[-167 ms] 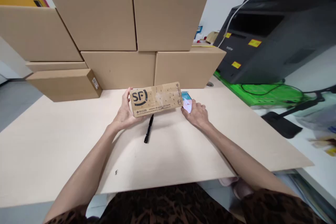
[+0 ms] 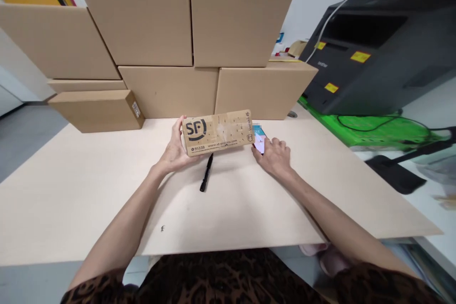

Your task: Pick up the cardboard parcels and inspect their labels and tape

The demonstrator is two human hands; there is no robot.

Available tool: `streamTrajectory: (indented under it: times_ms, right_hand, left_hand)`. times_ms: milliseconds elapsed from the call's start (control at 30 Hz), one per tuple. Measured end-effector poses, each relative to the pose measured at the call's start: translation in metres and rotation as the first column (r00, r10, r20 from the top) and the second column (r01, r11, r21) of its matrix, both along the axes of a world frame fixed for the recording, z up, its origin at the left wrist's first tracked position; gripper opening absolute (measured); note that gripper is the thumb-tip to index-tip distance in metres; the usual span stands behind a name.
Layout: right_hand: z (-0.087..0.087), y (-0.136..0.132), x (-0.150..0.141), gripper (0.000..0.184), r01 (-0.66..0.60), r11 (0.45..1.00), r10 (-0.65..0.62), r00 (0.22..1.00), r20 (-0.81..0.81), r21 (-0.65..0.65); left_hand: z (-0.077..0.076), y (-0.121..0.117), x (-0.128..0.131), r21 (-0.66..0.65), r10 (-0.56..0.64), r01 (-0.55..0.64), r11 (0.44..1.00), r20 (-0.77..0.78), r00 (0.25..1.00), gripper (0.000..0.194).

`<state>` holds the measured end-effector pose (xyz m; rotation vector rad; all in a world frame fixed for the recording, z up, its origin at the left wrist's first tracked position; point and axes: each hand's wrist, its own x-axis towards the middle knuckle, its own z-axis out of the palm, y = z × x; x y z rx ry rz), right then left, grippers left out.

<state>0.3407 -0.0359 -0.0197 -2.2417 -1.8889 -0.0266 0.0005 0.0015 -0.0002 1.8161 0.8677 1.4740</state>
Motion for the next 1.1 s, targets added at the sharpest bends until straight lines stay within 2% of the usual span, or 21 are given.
streamTrajectory:
  times_ms: [33,67,167,200,233,267,300,433,500,533,600,633,667,733,800,833,900,1000,1033,1067,1100]
  right_hand:
    - [0.001,-0.006,-0.004,0.060,-0.057,0.998,0.056,0.998,0.017,0.028]
    - [0.003,-0.013,-0.010,0.055,-0.178,0.981,0.175,0.984,0.043,0.078]
    - [0.004,-0.034,-0.039,0.034,-0.504,0.863,0.503,0.864,0.025,0.023]
    - [0.004,-0.040,-0.052,0.031,-0.618,0.786,0.618,0.786,0.000,-0.006]
    - [0.004,-0.044,-0.064,0.033,-0.755,0.655,0.754,0.656,-0.036,-0.029]
    - [0.004,-0.046,-0.075,0.038,-0.818,0.575,0.815,0.575,-0.071,-0.021]
    - [0.003,-0.047,-0.083,0.038,-0.818,0.575,0.813,0.571,-0.117,-0.001]
    - [0.003,-0.032,-0.090,0.029,-0.678,0.730,0.678,0.706,-0.202,0.082]
    - [0.003,-0.019,-0.080,0.035,-0.522,0.828,0.561,0.770,-0.303,0.207]
    - [0.004,-0.013,-0.075,0.043,-0.394,0.869,0.490,0.770,-0.409,0.299]
    - [0.008,-0.001,-0.067,0.069,-0.115,0.890,0.397,0.671,-0.626,0.442]
    - [0.010,0.003,-0.064,0.083,-0.007,0.879,0.388,0.591,-0.707,0.477]
    - [0.014,0.007,-0.062,0.094,0.047,0.870,0.400,0.512,-0.760,0.490]
    - [0.022,0.011,-0.061,0.103,0.024,0.881,0.441,0.316,-0.840,0.472]
    - [0.029,0.012,-0.061,0.098,-0.126,0.890,0.450,0.092,-0.888,0.438]
    - [0.031,0.011,-0.062,0.094,-0.209,0.881,0.436,0.007,-0.900,0.425]
    - [0.030,0.011,-0.066,0.087,-0.313,0.855,0.411,-0.081,-0.908,0.414]
    - [0.018,0.015,-0.073,0.075,-0.289,0.860,0.415,-0.083,-0.906,0.420]
    - [0.012,0.017,-0.075,0.073,-0.268,0.867,0.429,-0.033,-0.903,0.421]
    - [0.007,0.018,-0.078,0.072,-0.280,0.860,0.462,0.070,-0.884,0.427]
    - [0.001,0.018,-0.080,0.069,-0.341,0.833,0.518,0.209,-0.829,0.435]
  left_hand:
    - [-0.001,0.000,-0.001,0.002,-0.011,0.011,1.000,-0.029,1.000,0.134]
    - [-0.002,0.001,-0.001,0.005,-0.029,0.030,1.000,-0.055,0.998,0.136]
    - [-0.006,0.002,-0.005,0.010,-0.036,0.037,0.999,-0.084,0.996,0.137]
    - [-0.007,0.002,-0.006,0.012,-0.024,0.026,1.000,-0.102,0.994,0.137]
    - [-0.007,0.002,-0.007,0.013,-0.010,0.012,1.000,-0.122,0.992,0.138]
    - [-0.007,0.002,-0.008,0.018,0.003,0.000,1.000,-0.139,0.990,0.140]
    - [-0.006,0.002,-0.009,0.023,0.012,-0.009,1.000,-0.150,0.989,0.141]
    - [0.002,-0.001,-0.011,-0.003,0.023,-0.024,1.000,-0.096,0.995,0.134]
    - [0.005,-0.001,-0.012,-0.044,0.031,-0.031,0.999,-0.008,0.999,0.128]
    - [0.007,-0.001,-0.013,-0.065,0.047,-0.044,0.997,0.043,0.998,0.125]
    - [0.009,-0.001,-0.015,-0.107,0.088,-0.072,0.992,0.159,0.983,0.118]
    - [0.010,-0.001,-0.015,-0.126,0.094,-0.068,0.990,0.218,0.971,0.112]
    - [0.012,-0.002,-0.015,-0.138,0.082,-0.045,0.989,0.271,0.959,0.106]
    - [0.016,-0.006,-0.013,-0.145,0.022,0.031,0.989,0.346,0.938,0.092]
    - [0.021,-0.012,-0.009,-0.153,-0.028,0.091,0.984,0.371,0.928,0.082]
    - [0.024,-0.015,-0.007,-0.161,-0.037,0.105,0.981,0.377,0.925,0.080]
    - [0.031,-0.022,-0.003,-0.194,-0.017,0.103,0.976,0.401,0.916,0.078]
    - [0.044,-0.026,-0.004,-0.254,0.064,0.068,0.965,0.475,0.878,0.073]
    - [0.048,-0.025,-0.007,-0.270,0.094,0.056,0.961,0.511,0.854,0.066]
    - [0.052,-0.023,-0.011,-0.282,0.129,0.039,0.959,0.551,0.824,0.059]
    - [0.055,-0.020,-0.016,-0.281,0.171,0.003,0.960,0.591,0.788,0.052]
